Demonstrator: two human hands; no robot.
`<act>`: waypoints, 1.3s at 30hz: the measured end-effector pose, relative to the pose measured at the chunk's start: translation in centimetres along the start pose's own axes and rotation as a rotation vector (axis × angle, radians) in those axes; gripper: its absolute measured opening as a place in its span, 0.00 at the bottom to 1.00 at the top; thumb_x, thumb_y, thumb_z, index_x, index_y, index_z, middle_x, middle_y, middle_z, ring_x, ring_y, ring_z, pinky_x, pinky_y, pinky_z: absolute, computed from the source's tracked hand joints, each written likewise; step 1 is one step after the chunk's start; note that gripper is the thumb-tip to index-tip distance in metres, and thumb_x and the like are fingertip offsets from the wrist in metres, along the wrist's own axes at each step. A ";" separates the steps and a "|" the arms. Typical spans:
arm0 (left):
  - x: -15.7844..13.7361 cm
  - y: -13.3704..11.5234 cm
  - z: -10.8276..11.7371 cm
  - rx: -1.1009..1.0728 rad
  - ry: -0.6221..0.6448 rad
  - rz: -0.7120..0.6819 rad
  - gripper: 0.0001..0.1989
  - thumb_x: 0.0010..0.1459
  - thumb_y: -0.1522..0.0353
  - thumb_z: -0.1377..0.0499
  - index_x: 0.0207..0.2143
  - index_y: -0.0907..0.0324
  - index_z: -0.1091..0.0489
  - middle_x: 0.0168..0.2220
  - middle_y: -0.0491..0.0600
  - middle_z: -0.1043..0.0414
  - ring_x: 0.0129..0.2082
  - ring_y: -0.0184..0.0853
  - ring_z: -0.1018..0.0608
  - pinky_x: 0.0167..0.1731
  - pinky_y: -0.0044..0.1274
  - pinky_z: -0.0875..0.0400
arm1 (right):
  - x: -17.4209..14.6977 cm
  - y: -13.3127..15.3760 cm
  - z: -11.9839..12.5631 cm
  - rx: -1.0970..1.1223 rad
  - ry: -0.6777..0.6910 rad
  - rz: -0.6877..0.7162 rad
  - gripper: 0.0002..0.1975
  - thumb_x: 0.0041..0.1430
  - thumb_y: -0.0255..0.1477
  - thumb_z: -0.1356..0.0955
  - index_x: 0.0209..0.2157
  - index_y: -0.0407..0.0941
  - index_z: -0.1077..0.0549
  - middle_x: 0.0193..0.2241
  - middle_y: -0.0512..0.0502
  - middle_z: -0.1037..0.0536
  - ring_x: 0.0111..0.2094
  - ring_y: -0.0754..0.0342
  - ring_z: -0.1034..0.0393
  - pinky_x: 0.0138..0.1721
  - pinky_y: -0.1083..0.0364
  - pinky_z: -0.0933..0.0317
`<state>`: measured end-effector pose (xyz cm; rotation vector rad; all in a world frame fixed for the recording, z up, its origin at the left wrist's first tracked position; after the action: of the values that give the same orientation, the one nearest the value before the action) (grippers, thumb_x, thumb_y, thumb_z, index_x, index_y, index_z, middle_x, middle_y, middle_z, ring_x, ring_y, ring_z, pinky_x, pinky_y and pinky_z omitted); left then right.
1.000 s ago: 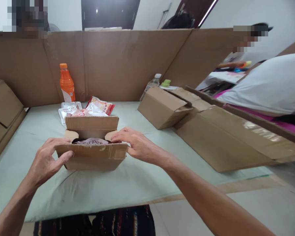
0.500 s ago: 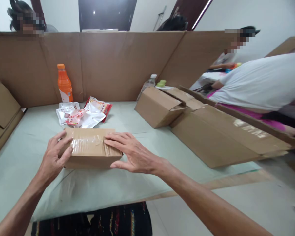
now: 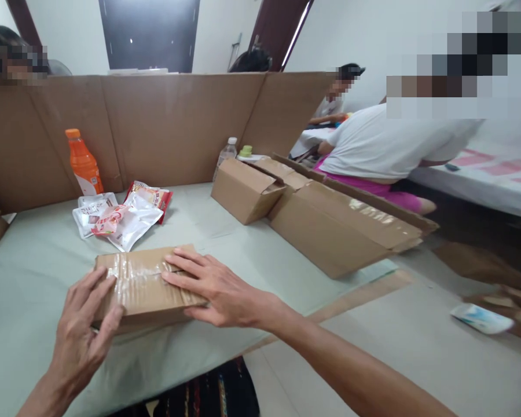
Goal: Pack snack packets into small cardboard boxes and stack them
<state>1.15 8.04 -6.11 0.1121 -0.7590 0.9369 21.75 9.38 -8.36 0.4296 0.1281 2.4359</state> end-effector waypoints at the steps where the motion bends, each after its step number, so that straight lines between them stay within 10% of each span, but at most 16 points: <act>1: 0.1 -0.9 -0.6 -0.024 0.022 -0.029 0.19 0.72 0.62 0.45 0.62 0.54 0.33 0.63 0.58 0.31 0.62 0.49 0.28 0.59 0.41 0.28 | -1.4 -0.1 0.4 -0.018 -0.021 -0.029 0.35 0.62 0.34 0.27 0.69 0.44 0.35 0.72 0.33 0.39 0.73 0.36 0.49 0.63 0.35 0.37; 10: 6.7 -8.1 -11.6 -0.468 0.280 -0.188 0.26 0.68 0.58 0.41 0.64 0.60 0.34 0.68 0.64 0.38 0.70 0.55 0.36 0.67 0.47 0.35 | -13.2 -1.8 4.4 -0.302 -0.220 -0.326 0.30 0.68 0.31 0.33 0.69 0.45 0.37 0.69 0.37 0.34 0.72 0.40 0.44 0.61 0.40 0.33; 15: 11.4 -12.6 -19.8 -0.577 0.433 -0.184 0.41 0.67 0.53 0.40 0.74 0.61 0.51 0.76 0.69 0.63 0.75 0.56 0.47 0.69 0.48 0.40 | -19.3 -5.3 6.3 -0.549 -0.298 -0.547 0.25 0.71 0.34 0.35 0.66 0.43 0.35 0.64 0.35 0.28 0.65 0.38 0.34 0.57 0.41 0.30; 21: 8.7 -11.7 -23.9 -0.498 0.517 -0.188 0.38 0.66 0.61 0.39 0.74 0.55 0.50 0.77 0.64 0.61 0.75 0.55 0.47 0.69 0.49 0.40 | -24.3 -12.9 8.6 -0.710 -0.316 -0.895 0.21 0.69 0.38 0.36 0.58 0.42 0.28 0.56 0.33 0.24 0.56 0.36 0.29 0.48 0.43 0.29; 29: 1.8 -0.3 -20.0 -0.215 0.574 -0.105 0.26 0.62 0.68 0.40 0.63 0.59 0.32 0.70 0.66 0.41 0.69 0.59 0.35 0.65 0.51 0.33 | -25.1 -19.6 9.0 -0.726 -0.355 -1.064 0.22 0.65 0.40 0.36 0.55 0.44 0.28 0.51 0.32 0.23 0.51 0.35 0.29 0.45 0.41 0.30; 33: -1.2 4.5 -15.7 -0.111 0.564 -0.048 0.23 0.65 0.64 0.41 0.62 0.57 0.29 0.68 0.62 0.36 0.68 0.55 0.32 0.65 0.48 0.32 | -25.5 -16.8 9.5 -0.786 -0.539 -0.964 0.36 0.66 0.51 0.38 0.62 0.37 0.29 0.60 0.20 0.30 0.58 0.23 0.31 0.49 0.30 0.31; 39: -4.4 7.2 -12.7 -0.027 0.528 0.033 0.23 0.69 0.62 0.45 0.62 0.58 0.30 0.69 0.62 0.37 0.69 0.54 0.35 0.67 0.49 0.36 | -19.0 -11.4 4.8 -0.576 -0.630 -0.696 0.26 0.69 0.42 0.37 0.65 0.53 0.32 0.67 0.38 0.32 0.63 0.31 0.32 0.61 0.31 0.36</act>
<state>0.95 14.47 -19.93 -0.1678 -0.2842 0.9321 44.03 6.38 -11.24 0.7113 -0.5831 1.4770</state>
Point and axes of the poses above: each hand's wrist, its own x-axis towards the middle knuckle, its own z-axis out of the back of the hand, y = z × x, the point moved 10 cm from there along x, towards the middle knuckle
